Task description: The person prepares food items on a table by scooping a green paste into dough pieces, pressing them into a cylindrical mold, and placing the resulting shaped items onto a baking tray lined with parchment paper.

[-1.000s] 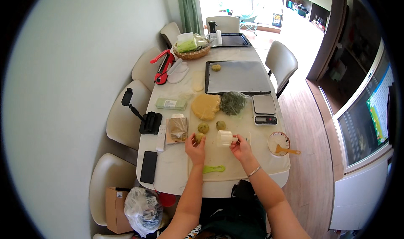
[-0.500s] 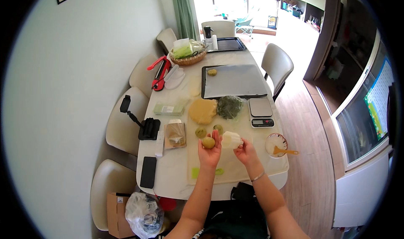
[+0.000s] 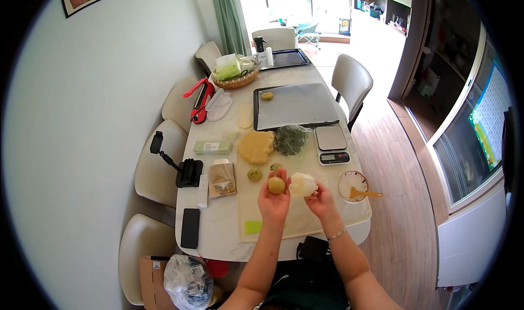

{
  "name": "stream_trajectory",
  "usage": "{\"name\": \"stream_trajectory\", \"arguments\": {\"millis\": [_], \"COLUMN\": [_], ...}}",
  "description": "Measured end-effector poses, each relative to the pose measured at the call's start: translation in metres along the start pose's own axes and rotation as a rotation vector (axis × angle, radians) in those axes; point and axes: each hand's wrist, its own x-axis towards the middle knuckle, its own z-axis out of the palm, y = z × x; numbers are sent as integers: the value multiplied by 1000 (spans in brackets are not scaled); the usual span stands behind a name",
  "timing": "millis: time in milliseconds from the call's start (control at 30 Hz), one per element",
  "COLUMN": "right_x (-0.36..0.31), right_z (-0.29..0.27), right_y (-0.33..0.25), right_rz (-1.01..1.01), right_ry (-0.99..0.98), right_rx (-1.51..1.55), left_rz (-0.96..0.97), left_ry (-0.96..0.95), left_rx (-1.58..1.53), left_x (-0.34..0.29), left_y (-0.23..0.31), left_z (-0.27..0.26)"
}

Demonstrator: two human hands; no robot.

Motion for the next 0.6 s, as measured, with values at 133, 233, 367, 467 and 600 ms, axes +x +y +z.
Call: {"name": "stream_trajectory", "arguments": {"millis": [133,233,367,467,600], "right_x": [-13,-16,-21,-20,-21], "right_z": [7,3,3,5,8], "right_y": [-6,-10,-16,-21,-17], "right_rz": [-5,-20,-101,-81,-96], "right_ry": [-23,-33,-40,-81,-88], "right_rx": [-14,-23,-51,-57,-63], "left_rz": [-67,-101,54,272,107], "left_ry": [-78,-98,-42,-137,-173], "left_rx": [-75,-29,533,1124,713], "left_x": [-10,-10,-10,-5,-1], "left_y": [-3,0,4,13,22], "left_z": [9,6,10,9,11]}}
